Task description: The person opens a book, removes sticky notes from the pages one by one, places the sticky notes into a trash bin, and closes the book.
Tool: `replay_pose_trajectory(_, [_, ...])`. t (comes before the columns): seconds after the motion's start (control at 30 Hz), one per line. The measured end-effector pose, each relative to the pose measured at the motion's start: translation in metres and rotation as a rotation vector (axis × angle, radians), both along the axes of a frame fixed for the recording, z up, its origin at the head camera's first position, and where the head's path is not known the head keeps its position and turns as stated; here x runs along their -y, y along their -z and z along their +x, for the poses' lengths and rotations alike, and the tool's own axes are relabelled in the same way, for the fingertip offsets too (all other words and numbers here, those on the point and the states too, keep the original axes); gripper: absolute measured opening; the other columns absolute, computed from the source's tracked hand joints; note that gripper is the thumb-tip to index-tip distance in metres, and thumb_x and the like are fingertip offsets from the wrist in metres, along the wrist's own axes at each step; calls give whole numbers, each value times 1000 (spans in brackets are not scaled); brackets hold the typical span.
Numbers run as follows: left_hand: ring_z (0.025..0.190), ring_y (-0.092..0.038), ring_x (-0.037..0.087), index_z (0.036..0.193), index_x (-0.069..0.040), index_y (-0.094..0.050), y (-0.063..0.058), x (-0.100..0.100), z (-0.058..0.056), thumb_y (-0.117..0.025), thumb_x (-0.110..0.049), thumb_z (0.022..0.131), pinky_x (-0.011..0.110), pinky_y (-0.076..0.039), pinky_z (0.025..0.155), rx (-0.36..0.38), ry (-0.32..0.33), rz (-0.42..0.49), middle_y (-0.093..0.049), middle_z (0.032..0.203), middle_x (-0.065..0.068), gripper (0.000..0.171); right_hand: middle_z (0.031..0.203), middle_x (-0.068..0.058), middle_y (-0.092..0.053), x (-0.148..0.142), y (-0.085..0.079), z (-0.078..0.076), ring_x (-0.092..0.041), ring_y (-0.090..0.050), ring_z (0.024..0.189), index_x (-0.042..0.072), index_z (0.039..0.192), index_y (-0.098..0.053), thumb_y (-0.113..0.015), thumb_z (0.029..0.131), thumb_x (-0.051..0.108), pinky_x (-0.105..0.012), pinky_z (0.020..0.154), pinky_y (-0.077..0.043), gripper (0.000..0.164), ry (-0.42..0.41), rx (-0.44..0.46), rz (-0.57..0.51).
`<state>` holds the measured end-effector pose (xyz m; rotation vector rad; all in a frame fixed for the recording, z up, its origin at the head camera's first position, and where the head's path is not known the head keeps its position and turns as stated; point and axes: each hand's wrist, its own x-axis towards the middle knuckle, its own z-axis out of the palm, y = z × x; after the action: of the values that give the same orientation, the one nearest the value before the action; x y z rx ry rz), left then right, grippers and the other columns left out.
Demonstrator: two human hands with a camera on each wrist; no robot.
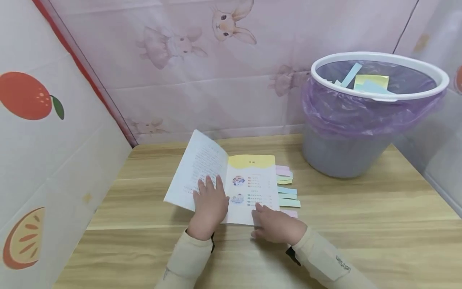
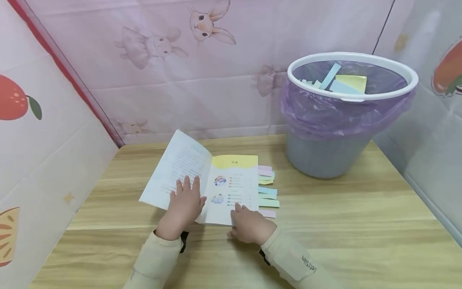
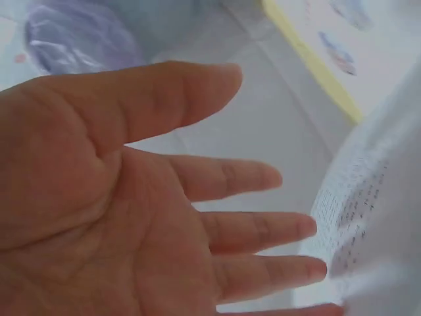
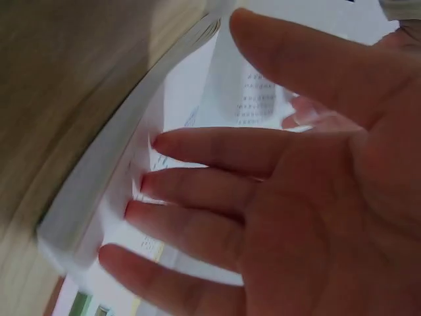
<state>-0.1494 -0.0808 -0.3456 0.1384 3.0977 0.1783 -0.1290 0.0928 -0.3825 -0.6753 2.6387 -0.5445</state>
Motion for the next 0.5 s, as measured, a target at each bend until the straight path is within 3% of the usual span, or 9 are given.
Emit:
replay_pose_trajectory(0.1, [133, -29, 55, 141, 7, -40, 6, 5, -7, -61, -21, 94, 68, -35, 97, 69, -9, 14, -34, 143, 37, 59, 146, -30, -35, -1, 0, -1, -46, -35, 134, -11, 131, -49, -69, 89, 28, -54, 107, -32, 61, 46, 31, 43])
replay_pose_trajectory(0.2, [133, -28, 56, 139, 8, -42, 14, 5, -11, -61, -13, 93, 66, -34, 99, 112, 24, 25, -32, 143, 38, 55, 147, -32, -33, -4, 3, -3, -48, -33, 134, -15, 135, -43, -68, 89, 28, -56, 108, -30, 67, 97, 41, 67])
replay_pose_trajectory(0.37, [131, -33, 53, 134, 10, -48, 24, -7, -5, -55, -1, 91, 58, -38, 101, 148, 123, -9, -37, 141, 37, 45, 146, -37, -29, -2, 9, -4, -53, -30, 133, -20, 134, -39, -67, 90, 26, -58, 106, -31, 69, 154, 30, 53])
replay_pose_trajectory(0.5, [129, -34, 56, 132, 13, -48, 31, -18, 1, -56, -1, 91, 57, -44, 95, 238, 125, -35, -35, 142, 37, 44, 146, -39, -25, 5, 14, -2, -55, -28, 133, -22, 134, -36, -65, 92, 24, -59, 104, -33, 69, 206, 20, 46])
